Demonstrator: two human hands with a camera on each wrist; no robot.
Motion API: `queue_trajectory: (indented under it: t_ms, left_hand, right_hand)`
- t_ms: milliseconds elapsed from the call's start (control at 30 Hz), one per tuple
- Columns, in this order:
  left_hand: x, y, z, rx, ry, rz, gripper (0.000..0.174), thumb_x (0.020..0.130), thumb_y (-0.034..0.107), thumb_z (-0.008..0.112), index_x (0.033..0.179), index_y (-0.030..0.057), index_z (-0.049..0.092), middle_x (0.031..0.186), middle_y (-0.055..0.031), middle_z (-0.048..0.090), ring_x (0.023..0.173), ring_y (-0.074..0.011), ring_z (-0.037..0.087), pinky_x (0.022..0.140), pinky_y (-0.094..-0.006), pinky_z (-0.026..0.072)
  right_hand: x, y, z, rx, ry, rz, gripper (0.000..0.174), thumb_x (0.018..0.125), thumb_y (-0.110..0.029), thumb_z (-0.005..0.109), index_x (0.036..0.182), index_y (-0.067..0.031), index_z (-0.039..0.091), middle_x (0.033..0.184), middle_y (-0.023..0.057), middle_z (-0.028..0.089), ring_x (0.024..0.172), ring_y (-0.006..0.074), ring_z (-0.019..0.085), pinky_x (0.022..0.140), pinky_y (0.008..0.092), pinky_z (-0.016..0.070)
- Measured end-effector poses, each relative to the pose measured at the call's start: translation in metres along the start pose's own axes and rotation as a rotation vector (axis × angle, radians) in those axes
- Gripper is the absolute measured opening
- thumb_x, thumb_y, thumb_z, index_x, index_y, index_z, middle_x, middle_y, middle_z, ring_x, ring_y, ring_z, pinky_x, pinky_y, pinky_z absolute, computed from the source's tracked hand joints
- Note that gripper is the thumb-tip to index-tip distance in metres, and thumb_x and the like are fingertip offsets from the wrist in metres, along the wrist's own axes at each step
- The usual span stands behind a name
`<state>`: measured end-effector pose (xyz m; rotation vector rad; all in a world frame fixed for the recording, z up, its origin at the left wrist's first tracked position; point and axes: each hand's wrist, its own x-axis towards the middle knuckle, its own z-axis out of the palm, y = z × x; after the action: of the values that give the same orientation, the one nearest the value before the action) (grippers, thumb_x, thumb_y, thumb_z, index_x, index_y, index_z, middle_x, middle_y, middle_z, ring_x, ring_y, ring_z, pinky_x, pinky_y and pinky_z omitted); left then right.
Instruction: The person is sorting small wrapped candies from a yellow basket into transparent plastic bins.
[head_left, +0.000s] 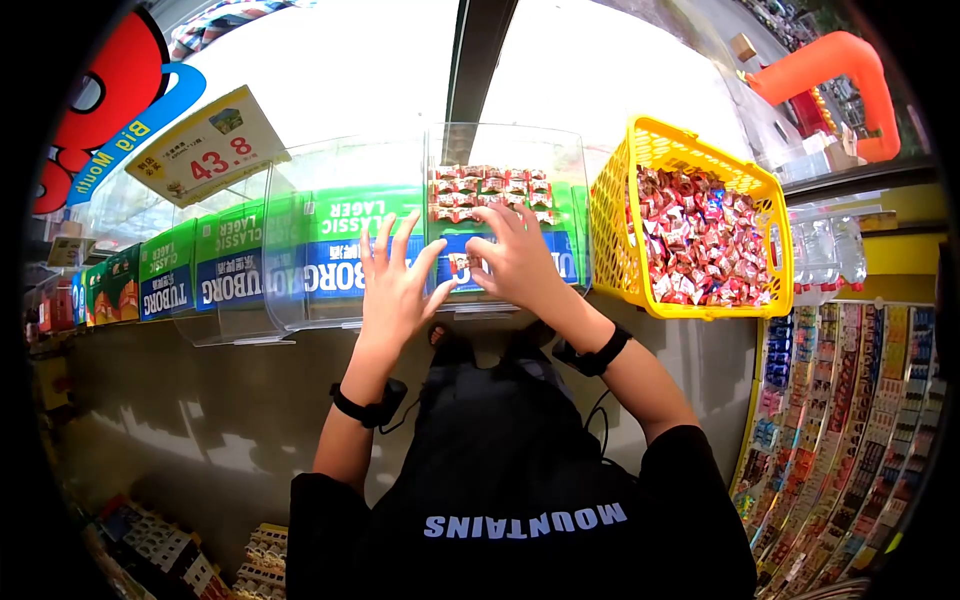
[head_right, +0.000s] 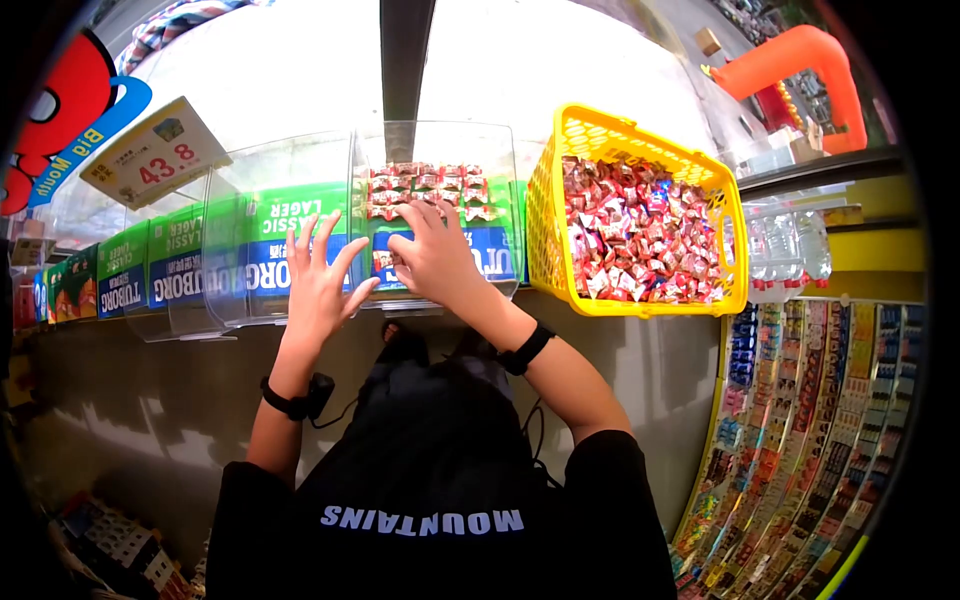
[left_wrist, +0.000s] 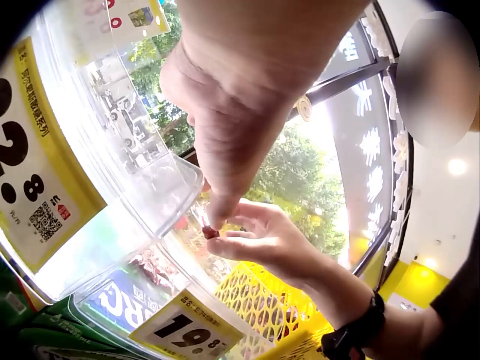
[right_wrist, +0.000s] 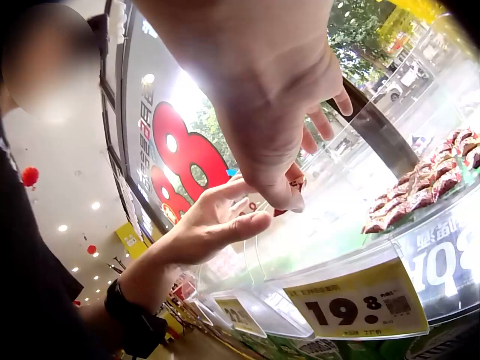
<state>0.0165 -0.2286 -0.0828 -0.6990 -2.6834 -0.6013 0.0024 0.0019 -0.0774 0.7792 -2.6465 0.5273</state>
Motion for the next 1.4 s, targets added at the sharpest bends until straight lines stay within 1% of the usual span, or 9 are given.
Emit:
queue_trajectory:
  t_ms: [33, 200, 367, 467, 500, 767, 1033, 1233, 1400]
  left_hand:
    - [-0.001, -0.003, 0.001, 0.013, -0.067, -0.019, 0.065, 0.082, 0.037, 0.086, 0.141, 0.0215, 0.066, 0.166, -0.015, 0.037, 0.157, -0.0434, 0.026, 0.128, -0.0684, 0.0183]
    - [-0.006, 0.001, 0.011, -0.018, -0.133, -0.087, 0.071, 0.082, 0.026, 0.084, 0.148, 0.0242, 0.059, 0.167, -0.0169, 0.035, 0.158, -0.0441, 0.024, 0.128, -0.0708, 0.0153]
    - [-0.007, 0.002, 0.014, -0.033, -0.123, -0.117, 0.077, 0.081, 0.025, 0.084, 0.152, 0.0258, 0.055, 0.167, -0.0169, 0.034, 0.159, -0.0439, 0.023, 0.128, -0.0705, 0.0145]
    - [-0.008, 0.002, 0.013, -0.033, -0.13, -0.123, 0.077, 0.081, 0.025, 0.084, 0.152, 0.0261, 0.054, 0.167, -0.0169, 0.034, 0.159, -0.0436, 0.023, 0.128, -0.0701, 0.0144]
    - [-0.007, 0.002, 0.014, -0.033, -0.13, -0.126, 0.077, 0.081, 0.025, 0.084, 0.152, 0.0261, 0.054, 0.167, -0.0169, 0.034, 0.159, -0.0435, 0.023, 0.128, -0.07, 0.0144]
    - [-0.01, 0.002, 0.019, -0.029, -0.135, -0.139, 0.076, 0.082, 0.026, 0.085, 0.152, 0.0259, 0.055, 0.167, -0.0171, 0.034, 0.159, -0.0432, 0.023, 0.128, -0.0697, 0.0141]
    - [-0.011, 0.012, 0.012, -0.015, -0.136, -0.139, 0.074, 0.086, 0.029, 0.083, 0.153, 0.0266, 0.053, 0.168, -0.0161, 0.033, 0.16, -0.0437, 0.022, 0.128, -0.0712, 0.0134]
    - [0.004, 0.046, -0.001, -0.122, -0.087, -0.09, 0.067, 0.09, 0.031, 0.082, 0.151, 0.0211, 0.057, 0.166, -0.0199, 0.036, 0.157, -0.0463, 0.027, 0.128, -0.0678, 0.0149]
    - [0.031, 0.099, -0.008, -0.233, -0.059, 0.044, 0.061, 0.09, 0.027, 0.082, 0.145, 0.0148, 0.061, 0.164, -0.0193, 0.043, 0.156, -0.046, 0.032, 0.128, -0.0653, 0.0191]
  right_hand:
    - [0.003, 0.008, 0.01, -0.012, -0.015, 0.026, 0.022, 0.076, -0.021, 0.084, 0.09, -0.0119, 0.071, 0.133, 0.0151, 0.063, 0.131, 0.0354, 0.057, 0.113, 0.0548, 0.0399]
    - [0.014, 0.028, 0.059, -0.125, -0.178, 0.226, 0.023, 0.071, -0.024, 0.085, 0.087, -0.0135, 0.074, 0.131, 0.0137, 0.064, 0.125, 0.0335, 0.058, 0.108, 0.0531, 0.0403]
    - [0.022, 0.028, 0.088, -0.203, -0.117, 0.104, 0.013, 0.074, -0.024, 0.082, 0.08, -0.0129, 0.079, 0.109, 0.0125, 0.064, 0.114, 0.0306, 0.059, 0.099, 0.0548, 0.0424]
    - [0.029, 0.026, 0.097, -0.236, -0.13, 0.099, 0.015, 0.075, -0.025, 0.081, 0.082, -0.0123, 0.079, 0.109, 0.0132, 0.064, 0.114, 0.0314, 0.058, 0.099, 0.0552, 0.0423]
    - [0.03, 0.027, 0.102, -0.192, -0.178, 0.148, 0.024, 0.071, -0.026, 0.085, 0.09, -0.0118, 0.08, 0.126, 0.0191, 0.065, 0.123, 0.0346, 0.059, 0.101, 0.0585, 0.0433]
    - [0.03, 0.033, 0.112, -0.181, -0.101, 0.109, 0.026, 0.076, -0.026, 0.084, 0.098, -0.0133, 0.08, 0.122, 0.0146, 0.065, 0.122, 0.0319, 0.06, 0.103, 0.0568, 0.045]
    - [0.024, 0.01, 0.044, 0.024, -0.067, 0.174, 0.022, 0.082, -0.022, 0.08, 0.1, -0.0098, 0.077, 0.115, 0.013, 0.068, 0.112, 0.0317, 0.064, 0.095, 0.0498, 0.0479]
    - [-0.04, -0.03, -0.07, 0.077, 0.018, -0.004, 0.029, 0.08, -0.014, 0.082, 0.107, -0.0063, 0.072, 0.132, 0.0168, 0.064, 0.127, 0.0356, 0.061, 0.109, 0.0533, 0.0486]
    - [-0.097, -0.021, -0.17, -0.022, 0.083, 0.047, 0.032, 0.081, -0.014, 0.081, 0.111, -0.0062, 0.071, 0.14, 0.0184, 0.063, 0.137, 0.0371, 0.059, 0.118, 0.0547, 0.0433]
